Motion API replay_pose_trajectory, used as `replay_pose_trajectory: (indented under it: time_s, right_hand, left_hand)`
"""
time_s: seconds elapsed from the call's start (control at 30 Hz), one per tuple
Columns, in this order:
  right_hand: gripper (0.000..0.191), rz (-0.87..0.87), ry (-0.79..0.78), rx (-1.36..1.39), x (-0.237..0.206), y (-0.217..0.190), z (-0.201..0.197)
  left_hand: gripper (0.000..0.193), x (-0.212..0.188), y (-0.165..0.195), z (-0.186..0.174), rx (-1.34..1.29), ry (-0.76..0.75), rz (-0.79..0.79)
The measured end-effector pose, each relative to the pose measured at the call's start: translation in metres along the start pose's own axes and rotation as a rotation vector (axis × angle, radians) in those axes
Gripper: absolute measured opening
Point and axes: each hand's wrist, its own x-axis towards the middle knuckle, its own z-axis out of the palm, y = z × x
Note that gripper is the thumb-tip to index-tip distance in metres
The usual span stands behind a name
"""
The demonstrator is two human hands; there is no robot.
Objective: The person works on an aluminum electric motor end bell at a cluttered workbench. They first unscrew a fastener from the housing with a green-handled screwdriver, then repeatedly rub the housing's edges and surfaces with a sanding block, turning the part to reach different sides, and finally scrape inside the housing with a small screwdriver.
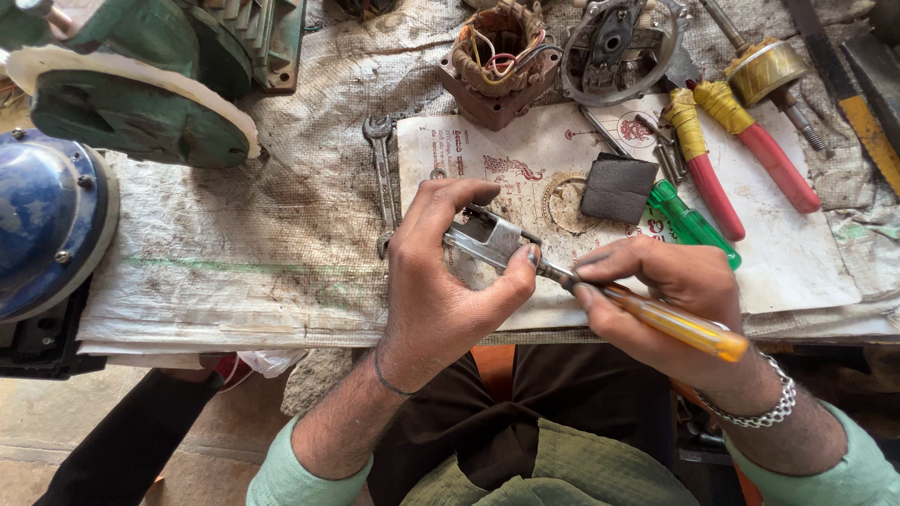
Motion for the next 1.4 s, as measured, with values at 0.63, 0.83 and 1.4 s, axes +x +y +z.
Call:
replay_pose_trajectory:
  time_s: [0.63,0.83,1.4]
  right_hand:
    - [0.015,-0.028,0.021,0.017,-0.0001,-0.0026,0.0012]
    - [0.014,-0.011,0.024,-0.043,-0.0003,-0.0016,0.0006]
    - [0.014,-0.022,-0.023,-0.022,-0.0008,0.0001,-0.0007]
  left_hand:
    - [0.047,0.0005,0.0002,0.0006,-0.005,0.008,0.012]
    - [0.047,0.0005,-0.0004,0.0005,0.0,0.006,0.006]
    - [0.047,0.0003,-0.0016,0.0014,-0.004,0.004,0.023]
